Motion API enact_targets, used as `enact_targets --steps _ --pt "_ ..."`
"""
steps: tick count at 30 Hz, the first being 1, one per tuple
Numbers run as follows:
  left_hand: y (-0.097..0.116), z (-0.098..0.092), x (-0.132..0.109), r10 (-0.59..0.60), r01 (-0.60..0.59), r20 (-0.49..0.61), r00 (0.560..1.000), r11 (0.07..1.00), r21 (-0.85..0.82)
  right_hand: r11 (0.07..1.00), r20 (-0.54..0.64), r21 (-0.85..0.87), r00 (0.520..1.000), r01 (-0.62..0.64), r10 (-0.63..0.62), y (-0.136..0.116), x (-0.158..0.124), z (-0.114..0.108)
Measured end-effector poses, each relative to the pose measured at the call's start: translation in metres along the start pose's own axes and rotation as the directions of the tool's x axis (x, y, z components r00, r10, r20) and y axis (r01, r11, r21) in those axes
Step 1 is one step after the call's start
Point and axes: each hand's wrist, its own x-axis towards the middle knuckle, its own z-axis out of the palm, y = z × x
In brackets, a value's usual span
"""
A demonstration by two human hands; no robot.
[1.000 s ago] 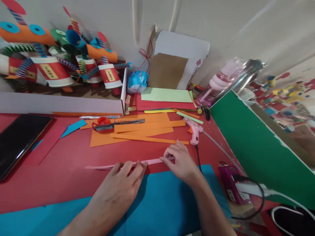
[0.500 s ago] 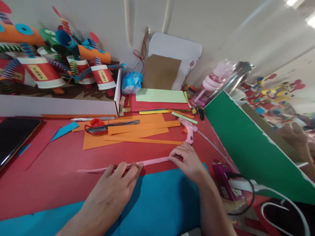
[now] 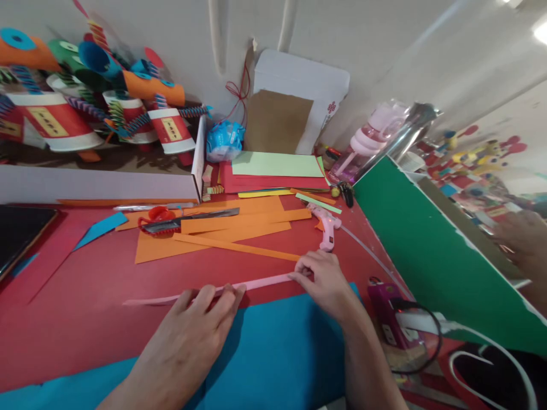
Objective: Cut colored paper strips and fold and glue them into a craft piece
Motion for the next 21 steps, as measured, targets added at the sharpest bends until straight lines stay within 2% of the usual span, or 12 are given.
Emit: enact_targets --steps 6,12,21 --pt "-0.0002 0.0014 -0.0014 -0.005 0.005 -0.003 1.0 1.0 -0.012 0.999 -0.018 -0.037 1.0 -0.017 0.016 0.0013 -0.0034 -0.0014" --pt "0.0006 -0.0012 -0.0015 -0.006 0.006 -0.053 0.999 1.0 -0.012 0.998 -0.017 -0.055 1.0 -0.014 0.013 0.0054 -0.0049 -0.0008" --pt "0.0001 -0.0014 -0.0004 0.009 -0.01 -0.053 0.999 1.0 -0.016 0.99 -0.067 -0.13 0.997 -0.05 0.041 0.0058 -0.0049 0.0032"
